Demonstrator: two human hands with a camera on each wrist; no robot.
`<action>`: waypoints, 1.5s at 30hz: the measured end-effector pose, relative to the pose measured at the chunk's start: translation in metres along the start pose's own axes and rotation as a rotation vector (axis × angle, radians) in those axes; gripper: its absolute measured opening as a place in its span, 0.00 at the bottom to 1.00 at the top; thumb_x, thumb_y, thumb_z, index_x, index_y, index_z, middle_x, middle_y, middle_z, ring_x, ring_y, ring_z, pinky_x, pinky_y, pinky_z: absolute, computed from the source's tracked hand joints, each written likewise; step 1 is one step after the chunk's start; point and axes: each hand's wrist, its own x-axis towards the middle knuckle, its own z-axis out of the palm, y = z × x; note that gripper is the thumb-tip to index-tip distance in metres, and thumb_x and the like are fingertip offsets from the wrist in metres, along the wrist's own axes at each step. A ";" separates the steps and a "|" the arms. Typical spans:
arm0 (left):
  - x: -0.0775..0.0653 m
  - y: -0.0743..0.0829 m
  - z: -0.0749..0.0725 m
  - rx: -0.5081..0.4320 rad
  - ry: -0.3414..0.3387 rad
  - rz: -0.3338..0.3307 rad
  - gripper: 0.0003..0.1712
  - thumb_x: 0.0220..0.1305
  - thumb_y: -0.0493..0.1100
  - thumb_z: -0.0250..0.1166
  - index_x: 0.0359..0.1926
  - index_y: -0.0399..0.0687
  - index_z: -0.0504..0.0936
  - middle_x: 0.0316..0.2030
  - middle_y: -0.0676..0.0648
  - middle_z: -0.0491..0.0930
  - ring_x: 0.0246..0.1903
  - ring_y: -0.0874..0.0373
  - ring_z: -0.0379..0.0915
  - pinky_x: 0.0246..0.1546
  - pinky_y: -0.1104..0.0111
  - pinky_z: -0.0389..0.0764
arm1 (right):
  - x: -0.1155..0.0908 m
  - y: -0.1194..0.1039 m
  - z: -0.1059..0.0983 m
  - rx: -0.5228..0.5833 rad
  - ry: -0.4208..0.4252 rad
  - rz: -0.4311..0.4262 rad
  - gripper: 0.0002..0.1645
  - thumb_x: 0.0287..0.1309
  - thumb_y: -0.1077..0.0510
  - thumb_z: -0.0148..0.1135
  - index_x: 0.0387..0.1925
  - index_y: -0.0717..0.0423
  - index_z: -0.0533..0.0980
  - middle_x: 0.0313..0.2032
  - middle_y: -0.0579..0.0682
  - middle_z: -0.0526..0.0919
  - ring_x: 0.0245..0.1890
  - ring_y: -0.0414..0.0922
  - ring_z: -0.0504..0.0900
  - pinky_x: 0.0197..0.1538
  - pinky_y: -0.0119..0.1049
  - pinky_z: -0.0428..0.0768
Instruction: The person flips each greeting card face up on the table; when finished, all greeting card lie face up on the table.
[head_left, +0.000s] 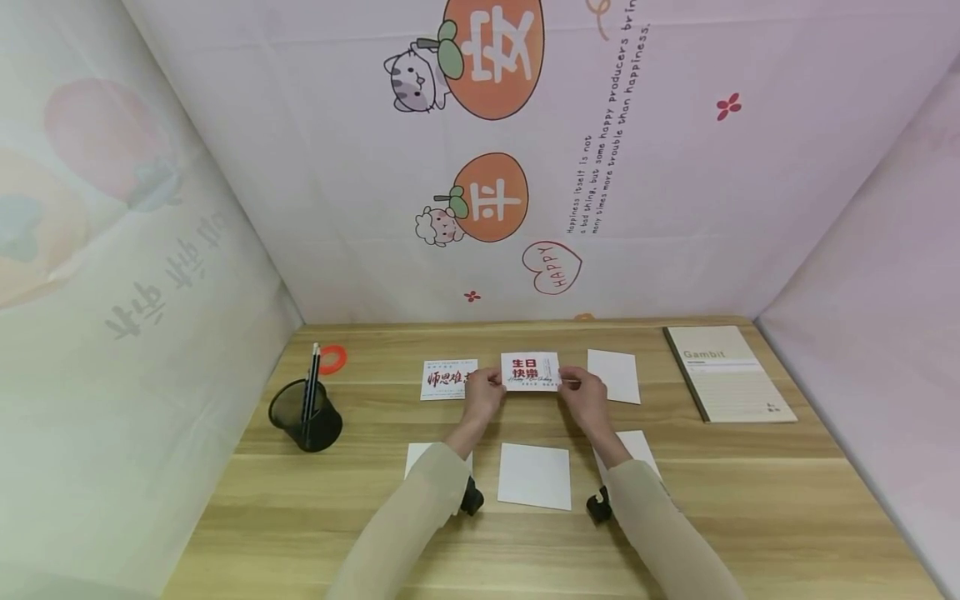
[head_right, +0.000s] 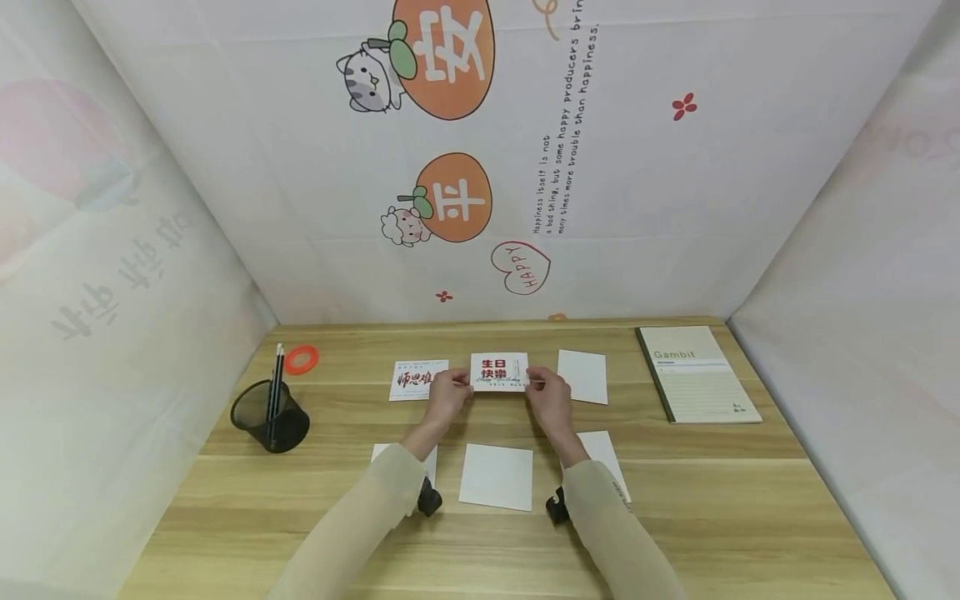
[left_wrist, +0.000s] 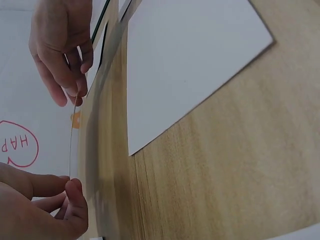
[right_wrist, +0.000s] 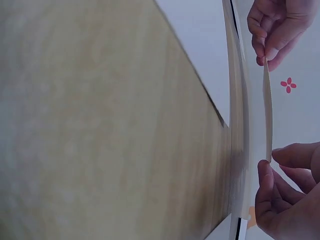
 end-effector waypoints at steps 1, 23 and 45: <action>-0.001 0.000 0.000 0.000 0.001 0.001 0.07 0.51 0.20 0.63 0.33 0.27 0.80 0.38 0.36 0.82 0.39 0.48 0.79 0.41 0.66 0.82 | 0.000 0.000 0.000 -0.006 -0.005 -0.003 0.18 0.56 0.70 0.60 0.50 0.67 0.78 0.46 0.63 0.82 0.44 0.53 0.81 0.45 0.43 0.81; -0.016 0.000 0.005 0.187 -0.097 0.055 0.16 0.62 0.31 0.57 0.49 0.29 0.80 0.45 0.35 0.82 0.20 0.61 0.68 0.23 0.74 0.73 | -0.004 -0.003 0.003 -0.164 -0.109 -0.034 0.19 0.65 0.63 0.54 0.54 0.68 0.75 0.46 0.62 0.81 0.43 0.52 0.78 0.46 0.45 0.78; -0.027 -0.002 0.010 0.438 -0.087 0.222 0.15 0.62 0.33 0.57 0.49 0.30 0.80 0.48 0.37 0.81 0.48 0.44 0.73 0.50 0.58 0.74 | -0.004 0.000 0.006 -0.228 -0.141 -0.132 0.17 0.61 0.66 0.56 0.51 0.70 0.77 0.26 0.54 0.77 0.21 0.42 0.70 0.23 0.31 0.69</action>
